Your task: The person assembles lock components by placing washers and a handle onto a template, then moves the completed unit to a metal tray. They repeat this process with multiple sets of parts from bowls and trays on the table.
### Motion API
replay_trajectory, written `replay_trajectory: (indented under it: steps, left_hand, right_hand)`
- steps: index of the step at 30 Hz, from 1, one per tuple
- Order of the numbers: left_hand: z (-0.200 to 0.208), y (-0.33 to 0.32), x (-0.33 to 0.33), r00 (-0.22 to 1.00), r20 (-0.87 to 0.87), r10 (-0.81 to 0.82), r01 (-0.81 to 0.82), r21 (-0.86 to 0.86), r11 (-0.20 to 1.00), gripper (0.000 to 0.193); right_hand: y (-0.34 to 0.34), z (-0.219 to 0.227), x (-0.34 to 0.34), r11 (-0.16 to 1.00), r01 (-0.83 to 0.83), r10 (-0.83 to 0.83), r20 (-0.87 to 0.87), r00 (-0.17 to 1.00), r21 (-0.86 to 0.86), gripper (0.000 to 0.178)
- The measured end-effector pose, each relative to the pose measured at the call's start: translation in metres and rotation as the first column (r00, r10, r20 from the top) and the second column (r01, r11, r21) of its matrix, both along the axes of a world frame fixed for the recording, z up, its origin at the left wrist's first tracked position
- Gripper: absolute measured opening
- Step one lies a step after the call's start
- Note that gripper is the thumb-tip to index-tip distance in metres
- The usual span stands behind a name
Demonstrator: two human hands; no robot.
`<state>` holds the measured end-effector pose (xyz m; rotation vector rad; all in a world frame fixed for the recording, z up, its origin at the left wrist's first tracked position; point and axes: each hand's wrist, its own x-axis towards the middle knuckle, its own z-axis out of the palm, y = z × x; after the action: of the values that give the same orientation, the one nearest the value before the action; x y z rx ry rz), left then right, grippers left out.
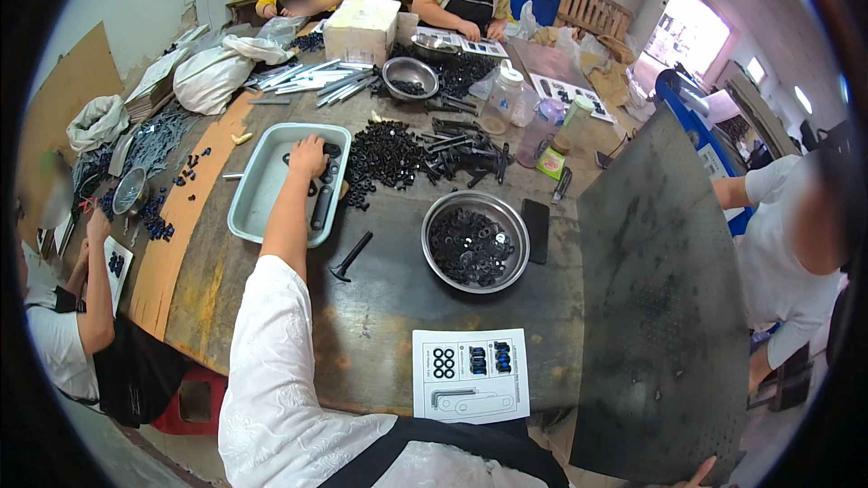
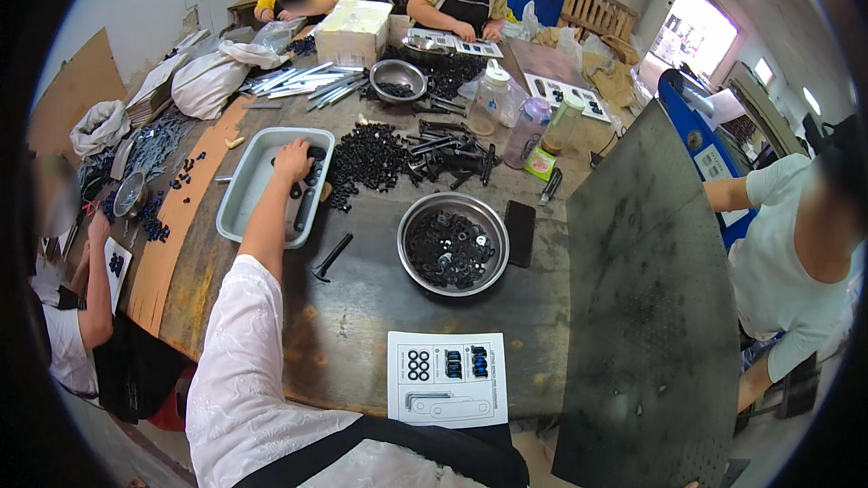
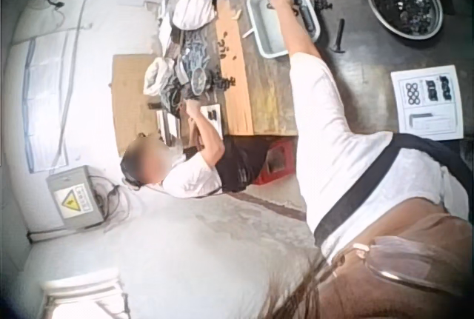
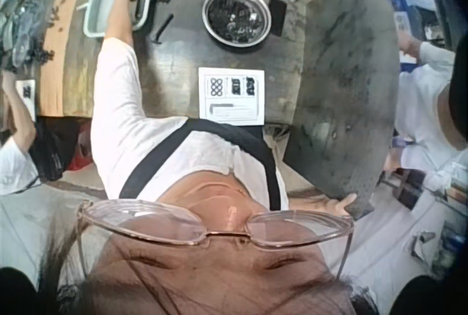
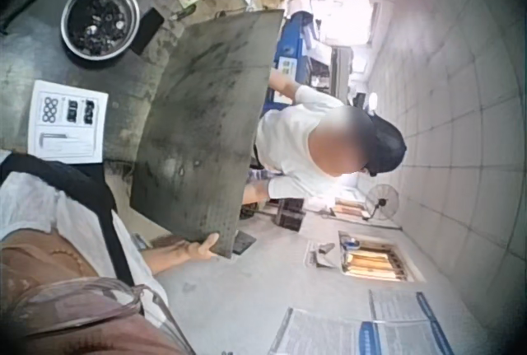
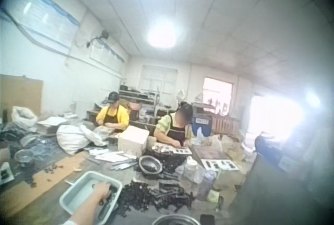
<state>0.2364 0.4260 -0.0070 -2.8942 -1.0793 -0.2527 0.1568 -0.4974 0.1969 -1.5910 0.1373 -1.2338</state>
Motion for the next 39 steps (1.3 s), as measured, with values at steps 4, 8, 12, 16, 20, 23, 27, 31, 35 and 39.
replay_trajectory:
  steps: [4, 8, 12, 16, 20, 23, 27, 31, 35, 39]
  left_hand:
    - [0.022, 0.011, 0.004, 0.969, -0.245, -0.038, 0.049, 0.038, 0.998, 0.047]
    - [0.027, 0.008, -0.003, 0.963, -0.255, -0.087, 0.087, -0.013, 0.996, 0.041]
    - [0.014, -0.003, -0.023, 0.969, -0.151, -0.196, 0.23, 0.263, 0.937, 0.039]
    - [0.017, -0.013, -0.024, 0.986, -0.109, -0.126, 0.135, 0.074, 0.988, 0.041]
    - [-0.001, -0.015, -0.043, 0.985, -0.167, -0.036, 0.083, 0.28, 0.957, 0.021]
    - [-0.014, -0.023, -0.046, 0.982, -0.184, -0.042, 0.112, 0.391, 0.914, 0.016]
    - [-0.013, -0.048, -0.068, 0.982, -0.19, 0.007, 0.046, 0.274, 0.961, 0.02]
    - [-0.008, -0.062, -0.08, 0.985, -0.172, -0.025, 0.073, 0.277, 0.958, 0.012]
    - [-0.006, -0.049, -0.106, 0.995, -0.071, -0.063, 0.081, 0.292, 0.953, 0.01]
    - [0.049, -0.103, -0.09, 0.911, 0.405, -0.084, -0.014, 0.233, 0.972, 0.013]
  right_hand:
    - [0.002, -0.002, -0.001, 1.0, 0.013, -0.013, 0.001, 1.0, -0.002, 0.053]
    - [-0.002, -0.004, -0.001, 1.0, 0.016, -0.016, 0.022, 1.0, 0.007, 0.053]
    - [-0.011, -0.007, 0.003, 1.0, 0.006, -0.007, 0.046, 0.999, 0.029, 0.054]
    - [-0.024, -0.012, 0.0, 0.999, -0.012, 0.01, 0.065, 0.998, 0.041, 0.055]
    - [-0.031, -0.022, 0.007, 0.994, -0.061, 0.053, 0.089, 0.995, 0.086, 0.056]
    - [-0.035, -0.026, -0.003, 0.992, -0.067, 0.054, 0.116, 0.992, 0.107, 0.057]
    - [-0.03, -0.021, -0.007, 0.994, -0.073, 0.062, 0.127, 0.99, 0.084, 0.058]
    - [-0.1, -0.068, -0.007, 0.989, -0.07, 0.076, -0.045, 0.996, 0.129, 0.049]
    - [-0.046, -0.046, -0.007, 0.975, -0.191, 0.194, -0.018, 0.981, 0.111, 0.047]
    - [-0.042, -0.045, -0.012, 0.981, -0.18, 0.183, -0.036, 0.982, 0.067, 0.044]
